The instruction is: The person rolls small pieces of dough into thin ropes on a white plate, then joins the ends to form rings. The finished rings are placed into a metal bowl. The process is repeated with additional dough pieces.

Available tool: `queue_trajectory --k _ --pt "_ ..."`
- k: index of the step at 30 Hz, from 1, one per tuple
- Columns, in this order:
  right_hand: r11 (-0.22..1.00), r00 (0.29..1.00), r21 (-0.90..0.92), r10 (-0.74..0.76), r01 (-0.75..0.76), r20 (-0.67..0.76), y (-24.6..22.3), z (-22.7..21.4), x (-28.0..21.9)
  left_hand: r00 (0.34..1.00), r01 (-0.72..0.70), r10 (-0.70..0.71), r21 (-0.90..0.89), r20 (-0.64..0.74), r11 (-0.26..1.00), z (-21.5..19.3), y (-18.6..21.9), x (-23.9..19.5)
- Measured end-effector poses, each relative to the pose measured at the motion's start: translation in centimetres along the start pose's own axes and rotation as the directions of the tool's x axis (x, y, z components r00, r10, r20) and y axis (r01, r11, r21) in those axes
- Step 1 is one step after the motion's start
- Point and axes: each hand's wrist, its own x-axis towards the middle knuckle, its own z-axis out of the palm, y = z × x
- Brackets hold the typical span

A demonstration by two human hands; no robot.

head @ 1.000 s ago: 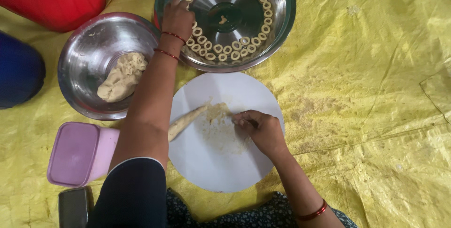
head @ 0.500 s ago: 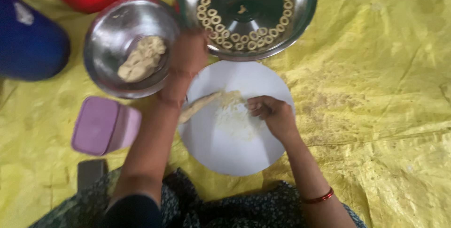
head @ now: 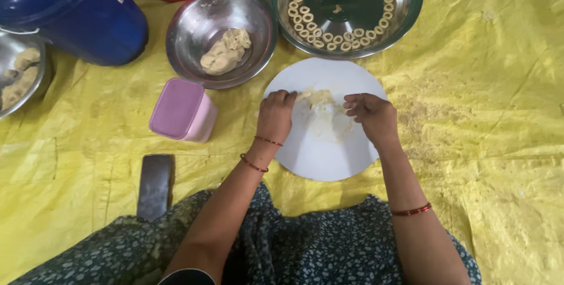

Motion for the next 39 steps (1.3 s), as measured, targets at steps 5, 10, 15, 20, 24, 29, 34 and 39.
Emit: queue_trajectory --k 5,10,15,20,24,29,34,39 --pt "0.998 0.999 -0.044 -0.047 0.046 -0.015 -0.6 -0.1 -0.7 0.995 -0.010 0.014 -0.036 0.102 0.999 -0.1 1.1 -1.2" --pt "0.999 0.999 -0.022 -0.042 0.041 -0.034 -1.3 0.2 -0.4 0.974 0.037 -0.037 0.001 0.223 0.999 1.4 3.8 -1.1" --pt "0.997 0.997 -0.043 -0.065 0.063 -0.046 -1.8 0.6 0.0 0.975 0.044 -0.079 0.170 0.205 0.984 4.9 4.4 3.6" --pt "0.997 0.997 -0.057 -0.047 0.044 -0.063 -1.7 0.1 0.4 0.949 -0.015 -0.035 0.155 0.315 0.988 5.6 3.6 5.9" --pt "0.994 0.996 -0.103 -0.044 0.036 -0.082 -1.5 0.1 0.7 0.916 0.017 -0.055 0.098 0.398 0.995 3.3 5.8 -0.8" --pt "0.992 0.994 -0.101 -0.089 0.082 -0.068 -1.3 0.3 0.5 0.942 0.041 -0.055 0.049 0.331 0.998 2.8 7.3 -4.1" --pt "0.992 0.995 -0.106 -0.079 0.072 -0.063 -0.9 0.0 0.6 0.948 0.020 -0.060 0.131 0.313 0.991 5.7 4.5 3.7" --pt "0.996 0.997 -0.081 -0.042 0.037 -0.060 -0.8 0.1 0.7 0.927 0.025 -0.065 0.113 0.371 0.993 5.2 4.3 4.6"
